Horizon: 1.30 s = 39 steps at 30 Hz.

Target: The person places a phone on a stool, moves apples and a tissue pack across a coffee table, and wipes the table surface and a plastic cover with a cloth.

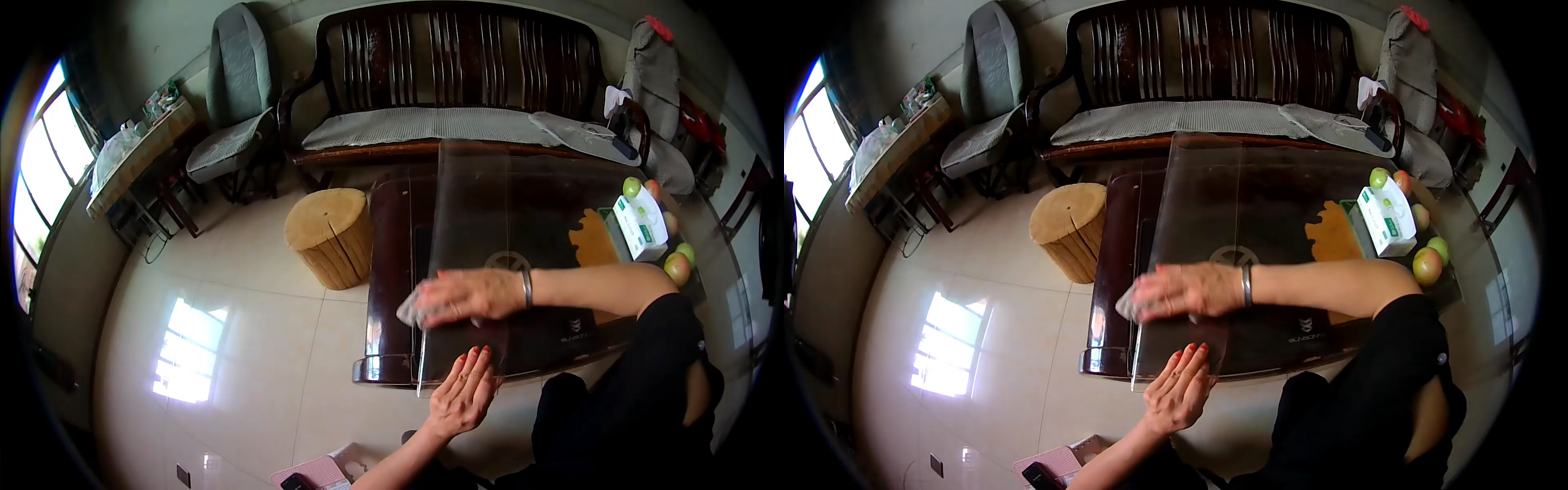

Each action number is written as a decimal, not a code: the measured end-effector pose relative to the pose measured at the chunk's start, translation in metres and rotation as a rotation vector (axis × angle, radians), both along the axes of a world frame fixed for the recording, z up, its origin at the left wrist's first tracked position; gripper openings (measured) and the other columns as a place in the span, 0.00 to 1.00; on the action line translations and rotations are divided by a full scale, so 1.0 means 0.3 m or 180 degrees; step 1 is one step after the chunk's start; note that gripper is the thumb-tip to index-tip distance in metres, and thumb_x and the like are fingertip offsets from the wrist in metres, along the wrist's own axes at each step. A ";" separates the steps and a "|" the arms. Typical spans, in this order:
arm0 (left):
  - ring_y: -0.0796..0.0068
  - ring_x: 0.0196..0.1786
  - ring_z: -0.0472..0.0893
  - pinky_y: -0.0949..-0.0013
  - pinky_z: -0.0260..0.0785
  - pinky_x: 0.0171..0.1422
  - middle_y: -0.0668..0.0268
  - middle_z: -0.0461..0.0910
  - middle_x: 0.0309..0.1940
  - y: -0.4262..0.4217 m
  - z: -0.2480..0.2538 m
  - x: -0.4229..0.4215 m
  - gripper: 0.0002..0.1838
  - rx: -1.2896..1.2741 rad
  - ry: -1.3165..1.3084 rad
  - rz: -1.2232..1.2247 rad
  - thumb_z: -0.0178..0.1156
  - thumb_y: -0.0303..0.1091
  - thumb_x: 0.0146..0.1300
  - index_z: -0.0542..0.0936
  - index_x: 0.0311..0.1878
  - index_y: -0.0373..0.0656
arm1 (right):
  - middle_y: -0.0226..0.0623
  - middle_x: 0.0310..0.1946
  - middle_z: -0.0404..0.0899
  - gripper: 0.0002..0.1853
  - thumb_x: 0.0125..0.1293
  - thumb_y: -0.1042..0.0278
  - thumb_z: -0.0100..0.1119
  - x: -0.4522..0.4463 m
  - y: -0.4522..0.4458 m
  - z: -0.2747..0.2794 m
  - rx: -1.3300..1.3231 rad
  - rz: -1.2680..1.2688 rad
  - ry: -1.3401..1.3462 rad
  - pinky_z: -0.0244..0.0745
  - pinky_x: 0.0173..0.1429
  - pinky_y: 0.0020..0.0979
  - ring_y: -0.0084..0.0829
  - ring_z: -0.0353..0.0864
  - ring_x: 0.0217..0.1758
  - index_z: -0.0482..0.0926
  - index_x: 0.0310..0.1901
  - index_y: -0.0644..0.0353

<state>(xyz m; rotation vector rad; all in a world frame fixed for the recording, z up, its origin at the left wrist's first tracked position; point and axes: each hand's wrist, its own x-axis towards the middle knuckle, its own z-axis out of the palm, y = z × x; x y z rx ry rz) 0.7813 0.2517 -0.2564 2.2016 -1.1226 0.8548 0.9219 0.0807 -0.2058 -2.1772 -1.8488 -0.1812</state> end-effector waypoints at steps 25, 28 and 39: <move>0.55 0.30 0.75 0.58 0.68 0.39 0.50 0.73 0.22 -0.268 -0.160 0.120 0.10 -0.2008 -0.1189 0.0937 0.56 0.36 0.42 0.72 0.20 0.38 | 0.41 0.64 0.62 0.26 0.62 0.76 0.34 0.248 -0.404 -0.097 -0.0449 -0.2314 -0.0750 0.51 0.71 0.32 0.37 0.58 0.68 0.62 0.63 0.60; 0.56 0.25 0.71 0.58 0.60 0.33 0.56 0.70 0.20 -0.302 -0.064 0.167 0.07 -0.2493 0.0492 0.0818 0.54 0.33 0.47 0.69 0.21 0.41 | 0.40 0.64 0.61 0.28 0.60 0.78 0.34 0.131 -0.272 -0.088 -0.0479 -0.2094 -0.0764 0.50 0.71 0.32 0.37 0.57 0.69 0.61 0.64 0.59; 0.46 0.48 0.73 0.58 0.66 0.53 0.47 0.71 0.49 0.196 0.025 0.053 0.21 -0.4656 0.0972 0.1951 0.51 0.23 0.58 0.65 0.56 0.33 | 0.37 0.66 0.57 0.35 0.54 0.86 0.33 -0.026 -0.057 -0.121 -0.0559 -0.1950 -0.0784 0.47 0.73 0.34 0.35 0.54 0.70 0.58 0.66 0.55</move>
